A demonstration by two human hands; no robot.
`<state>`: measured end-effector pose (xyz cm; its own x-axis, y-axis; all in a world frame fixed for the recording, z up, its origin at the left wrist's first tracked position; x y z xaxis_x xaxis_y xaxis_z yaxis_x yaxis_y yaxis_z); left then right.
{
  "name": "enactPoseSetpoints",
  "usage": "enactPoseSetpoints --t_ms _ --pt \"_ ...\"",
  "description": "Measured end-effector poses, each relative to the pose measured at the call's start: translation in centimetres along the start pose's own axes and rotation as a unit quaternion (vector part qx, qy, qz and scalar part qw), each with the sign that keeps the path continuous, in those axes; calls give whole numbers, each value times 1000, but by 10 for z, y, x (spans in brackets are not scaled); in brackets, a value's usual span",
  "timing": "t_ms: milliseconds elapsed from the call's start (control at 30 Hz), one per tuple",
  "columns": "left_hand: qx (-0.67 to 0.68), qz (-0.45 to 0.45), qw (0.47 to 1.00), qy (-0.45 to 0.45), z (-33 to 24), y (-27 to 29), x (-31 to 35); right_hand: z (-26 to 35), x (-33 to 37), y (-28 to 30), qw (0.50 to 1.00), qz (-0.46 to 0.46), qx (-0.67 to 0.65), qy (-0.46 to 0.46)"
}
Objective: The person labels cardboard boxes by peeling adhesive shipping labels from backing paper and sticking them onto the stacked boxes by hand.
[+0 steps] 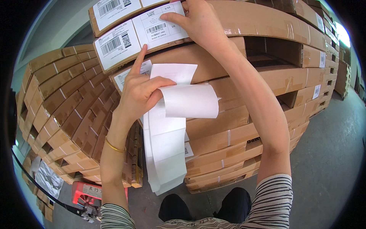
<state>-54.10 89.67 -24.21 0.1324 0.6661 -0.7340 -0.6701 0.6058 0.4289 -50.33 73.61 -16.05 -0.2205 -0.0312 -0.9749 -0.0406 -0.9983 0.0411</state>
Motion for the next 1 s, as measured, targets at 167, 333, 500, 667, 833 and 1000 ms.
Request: enactPoseSetpoints --t_ms 167,333,500,667,833,1000 --pt "-2 7 1000 -2 -1 0 -4 13 1 1 992 -9 126 -1" --pt "9 6 1000 -4 1 -3 -6 14 1 2 982 -17 186 12" --pt "-19 31 999 0 0 -3 -9 21 2 -2 948 -4 309 70" --pt "-5 26 1000 12 3 -3 -5 27 -1 -3 938 19 343 43" --pt "-4 27 1000 12 1 -4 -8 35 -1 2 916 27 394 69" --pt "-14 44 999 25 1 -5 -7 35 9 20 878 -35 475 47"
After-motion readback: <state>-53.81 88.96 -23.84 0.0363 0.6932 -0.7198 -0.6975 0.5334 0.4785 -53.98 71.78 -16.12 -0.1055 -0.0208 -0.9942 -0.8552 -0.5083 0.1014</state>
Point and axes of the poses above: each hand's wrist, its own x-axis away from the middle knuckle, its own y-axis out of the back of the hand, z = x × y, the point moved 5 cm from there along -x, towards the middle knuckle, and after that the axes turned 6 degrees about -x, right-handed, at the moved point
